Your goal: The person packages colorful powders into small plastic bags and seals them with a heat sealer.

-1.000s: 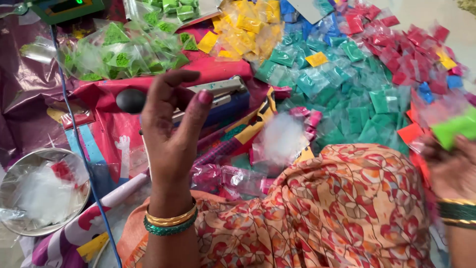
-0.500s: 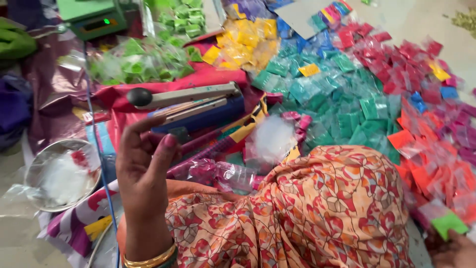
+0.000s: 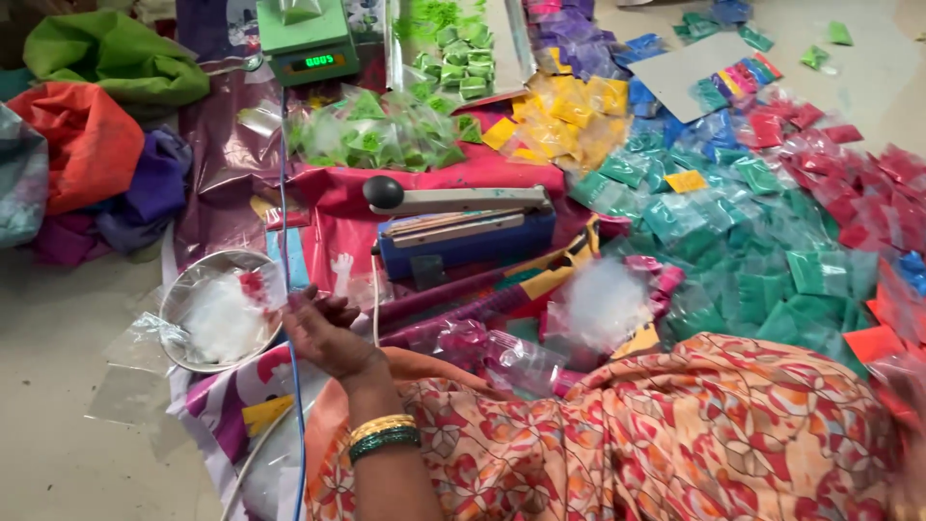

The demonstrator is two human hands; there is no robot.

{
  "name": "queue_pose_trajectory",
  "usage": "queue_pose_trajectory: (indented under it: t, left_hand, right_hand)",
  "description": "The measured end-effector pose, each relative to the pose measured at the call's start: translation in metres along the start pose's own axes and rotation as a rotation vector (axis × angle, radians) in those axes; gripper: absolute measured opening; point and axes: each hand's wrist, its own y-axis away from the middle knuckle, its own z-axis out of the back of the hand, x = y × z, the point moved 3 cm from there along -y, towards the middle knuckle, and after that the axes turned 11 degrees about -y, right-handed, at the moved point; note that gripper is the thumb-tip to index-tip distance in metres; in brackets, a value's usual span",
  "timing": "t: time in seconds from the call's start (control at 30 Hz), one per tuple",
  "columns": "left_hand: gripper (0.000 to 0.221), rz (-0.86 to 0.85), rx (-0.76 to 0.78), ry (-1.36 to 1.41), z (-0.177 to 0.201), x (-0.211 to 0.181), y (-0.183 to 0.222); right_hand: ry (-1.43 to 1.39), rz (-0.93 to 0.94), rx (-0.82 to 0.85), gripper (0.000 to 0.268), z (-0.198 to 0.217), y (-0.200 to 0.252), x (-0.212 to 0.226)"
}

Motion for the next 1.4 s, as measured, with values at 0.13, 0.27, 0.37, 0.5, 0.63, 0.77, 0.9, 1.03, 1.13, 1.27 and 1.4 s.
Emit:
queue_pose_trajectory:
  t: [0.13,0.27,0.37,0.5,0.63,0.77,0.9,1.03,1.13,1.27,1.4]
  left_hand:
    - [0.025,0.009,0.040,-0.026,-0.007,0.026,-0.010]
    - [0.023,0.048,0.046,-0.094,-0.009,0.037,-0.013]
    - [0.021,-0.010,0.038,-0.192,-0.015,0.043,-0.013]
    - [0.024,-0.066,0.052,-0.241,-0.023,0.043,-0.010]
    - [0.027,-0.021,0.085,-0.265,-0.030,0.040,-0.008]
    - [0.028,0.036,0.118,-0.230,-0.039,0.038,-0.005]
    - [0.027,0.050,0.126,-0.233,-0.041,0.039,-0.003]
    - [0.026,0.081,0.121,-0.242,-0.041,0.036,0.001]
    - [0.025,0.094,0.118,-0.241,-0.042,0.035,0.003]
    - [0.025,0.088,0.121,-0.248,-0.042,0.039,0.001]
    - [0.026,0.110,0.112,-0.242,-0.044,0.041,-0.001]
  right_hand:
    - [0.061,0.042,0.277,0.019,-0.301,0.004,0.156]
    - [0.524,0.195,0.762,0.027,-0.515,-0.028,0.177]
    - [0.507,0.515,0.892,0.025,-0.640,-0.069,0.136]
    - [0.564,0.538,1.150,0.030,-0.767,-0.104,0.075]
    - [0.480,0.170,1.447,0.040,-0.836,-0.110,0.035]
    - [0.427,-0.027,1.456,0.041,-0.866,-0.102,0.017]
    - [0.350,-0.165,1.329,0.041,-0.878,-0.105,-0.007]
    - [0.563,0.373,0.996,0.044,-0.881,-0.107,-0.015]
    - [0.695,0.486,0.921,0.075,-0.877,-0.082,0.028]
    - [0.871,0.539,1.071,0.090,-0.895,-0.073,0.040]
    - [0.907,0.688,1.200,0.058,-0.923,-0.103,-0.003]
